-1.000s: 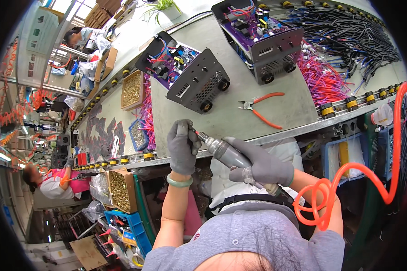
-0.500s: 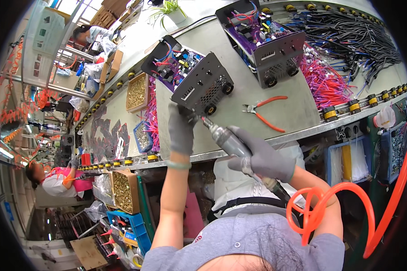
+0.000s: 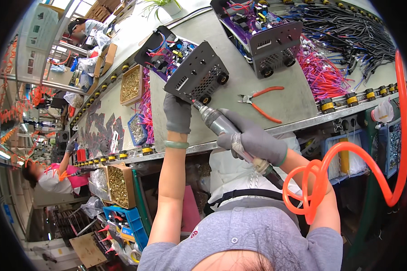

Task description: The person assembles electronic components on a workbench, using a pneumatic screwdriver to secure parts into a metal chassis. They also use pliers to strip and prepare wires, handling various small components and tools throughout the process.

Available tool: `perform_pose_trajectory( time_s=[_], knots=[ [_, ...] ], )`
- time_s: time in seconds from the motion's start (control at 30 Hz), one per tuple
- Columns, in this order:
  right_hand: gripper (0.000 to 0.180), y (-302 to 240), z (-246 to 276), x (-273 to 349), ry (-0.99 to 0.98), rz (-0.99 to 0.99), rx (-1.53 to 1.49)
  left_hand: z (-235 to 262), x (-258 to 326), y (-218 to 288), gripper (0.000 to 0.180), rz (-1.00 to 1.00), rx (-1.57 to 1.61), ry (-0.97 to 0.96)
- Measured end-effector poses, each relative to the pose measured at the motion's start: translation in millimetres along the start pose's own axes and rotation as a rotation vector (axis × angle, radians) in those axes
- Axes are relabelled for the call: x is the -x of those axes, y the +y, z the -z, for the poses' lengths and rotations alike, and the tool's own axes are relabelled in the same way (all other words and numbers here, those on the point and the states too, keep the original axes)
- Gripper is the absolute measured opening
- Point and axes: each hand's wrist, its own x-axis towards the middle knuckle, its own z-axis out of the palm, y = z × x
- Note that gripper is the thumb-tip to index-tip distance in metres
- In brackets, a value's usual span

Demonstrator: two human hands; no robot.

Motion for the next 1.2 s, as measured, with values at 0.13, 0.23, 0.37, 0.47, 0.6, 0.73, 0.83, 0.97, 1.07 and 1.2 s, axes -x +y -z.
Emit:
perform_pose_trajectory(
  time_s=[0.13,0.23,0.37,0.47,0.6,0.73,0.83,0.97,1.07,1.2],
  knots=[
    [0.075,-2.3,-2.4,-1.5,-0.023,0.009,-0.007,-3.5,0.2,1.2,0.031,-0.033,-0.007,0.003],
    [0.069,-5.3,-2.2,-4.5,-0.054,-0.002,0.000,5.3,-2.9,-1.1,0.030,-0.088,-0.199,-0.037],
    [0.066,-9.2,-4.1,-6.2,-0.046,-0.004,-0.034,-12.7,5.8,2.8,0.022,-0.089,-0.156,0.023],
    [0.068,-6.6,-2.3,-8.5,-0.073,0.006,-0.048,-5.2,3.9,-3.2,0.023,-0.096,-0.085,0.014],
    [0.070,-8.5,-3.3,-10.0,-0.076,-0.009,-0.042,9.4,-0.1,-9.8,0.026,-0.104,-0.119,-0.038],
    [0.069,-8.8,-4.7,-11.6,-0.067,-0.025,-0.063,2.1,3.4,-7.7,0.025,-0.115,-0.121,-0.031],
    [0.069,-9.3,-6.7,-11.8,-0.081,0.015,-0.101,-0.6,3.1,-7.5,0.024,-0.064,-0.044,-0.010],
    [0.071,-5.4,-14.9,-12.8,-0.089,-0.031,-0.109,-5.3,4.5,-7.6,0.022,-0.115,0.007,-0.020],
    [0.071,0.6,-17.8,-14.1,-0.081,-0.027,-0.142,-6.2,10.9,-3.2,0.021,-0.134,-0.111,-0.040],
    [0.069,5.1,-18.2,-17.3,-0.095,-0.064,-0.206,-36.1,13.6,7.9,0.023,-0.027,0.158,0.114]
  ],
)
